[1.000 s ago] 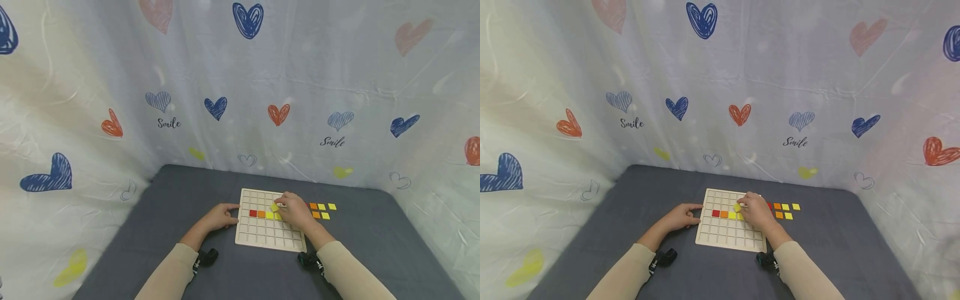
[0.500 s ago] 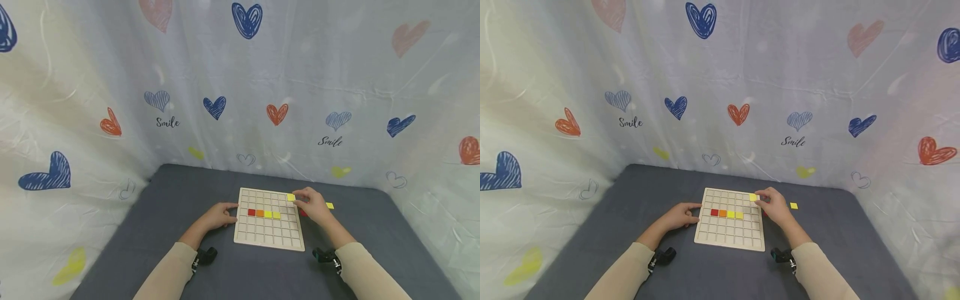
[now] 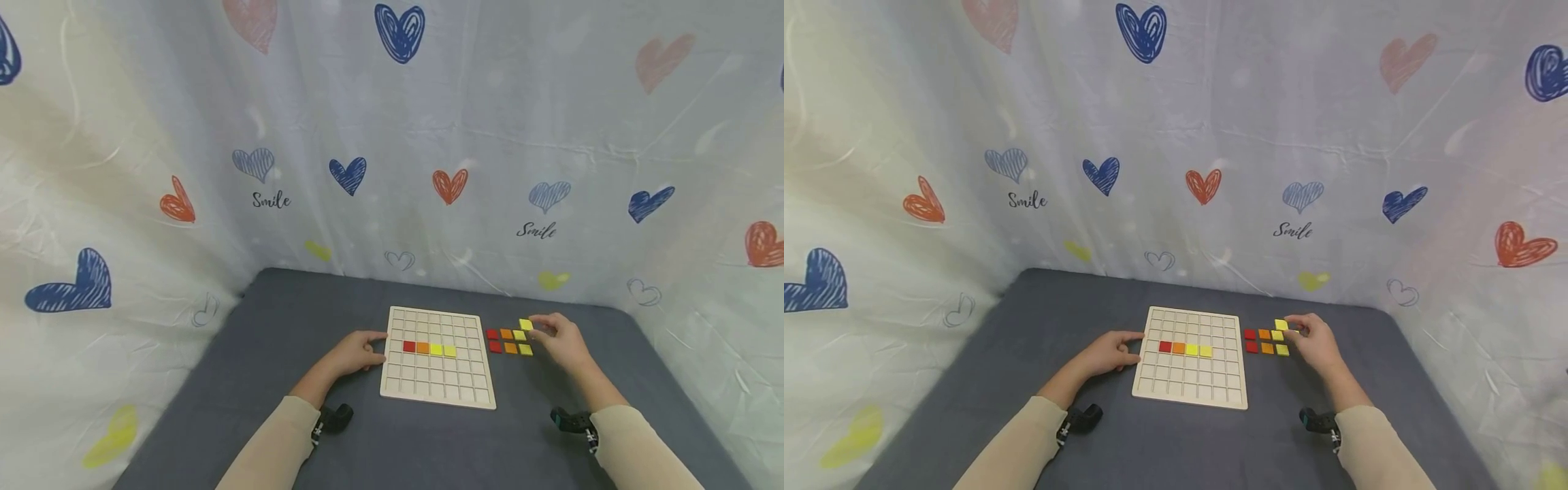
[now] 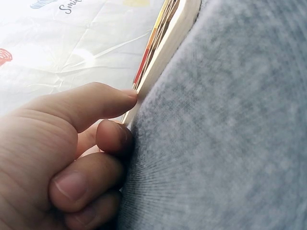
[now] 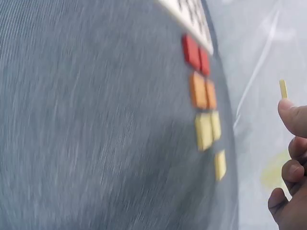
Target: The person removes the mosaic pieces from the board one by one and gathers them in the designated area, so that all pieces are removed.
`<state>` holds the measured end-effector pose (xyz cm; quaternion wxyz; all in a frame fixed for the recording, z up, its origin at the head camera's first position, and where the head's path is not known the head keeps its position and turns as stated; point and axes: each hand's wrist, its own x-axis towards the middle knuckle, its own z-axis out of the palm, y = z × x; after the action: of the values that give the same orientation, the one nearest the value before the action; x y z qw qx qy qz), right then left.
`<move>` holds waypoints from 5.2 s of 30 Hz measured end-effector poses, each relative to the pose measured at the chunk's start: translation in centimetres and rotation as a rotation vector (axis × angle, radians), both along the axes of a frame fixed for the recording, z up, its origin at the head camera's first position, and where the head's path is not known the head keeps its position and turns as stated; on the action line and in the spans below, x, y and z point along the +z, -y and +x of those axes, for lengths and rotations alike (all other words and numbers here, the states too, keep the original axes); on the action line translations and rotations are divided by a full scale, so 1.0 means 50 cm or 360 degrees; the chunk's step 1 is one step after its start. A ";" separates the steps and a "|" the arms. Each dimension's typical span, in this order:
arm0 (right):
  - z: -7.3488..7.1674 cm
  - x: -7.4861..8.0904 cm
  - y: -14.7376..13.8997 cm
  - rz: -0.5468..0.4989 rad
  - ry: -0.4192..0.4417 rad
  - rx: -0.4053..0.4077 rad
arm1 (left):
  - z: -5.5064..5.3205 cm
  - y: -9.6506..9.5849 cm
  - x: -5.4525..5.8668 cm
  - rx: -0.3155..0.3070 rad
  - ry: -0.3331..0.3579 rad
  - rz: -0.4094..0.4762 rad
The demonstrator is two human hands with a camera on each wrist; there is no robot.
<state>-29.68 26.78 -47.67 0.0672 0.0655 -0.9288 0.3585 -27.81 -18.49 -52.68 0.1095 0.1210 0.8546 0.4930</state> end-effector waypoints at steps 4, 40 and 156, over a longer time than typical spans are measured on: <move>0.001 -0.023 -0.034 0.0054 0.0082 -0.0088 | 0.000 0.001 0.000 -0.0001 -0.0003 -0.0006; 0.029 0.063 0.121 -0.0351 -0.0072 0.0009 | -0.010 -0.004 -0.001 0.0004 0.0032 -0.0032; 0.033 -0.020 0.086 -0.0075 0.0607 -0.0019 | -0.011 -0.001 -0.003 -0.0033 0.0021 -0.0024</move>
<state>-28.02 22.47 -48.64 -0.1065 -0.0105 -0.9165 0.3856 -28.38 -18.43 -52.81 0.1211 0.1258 0.8562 0.4862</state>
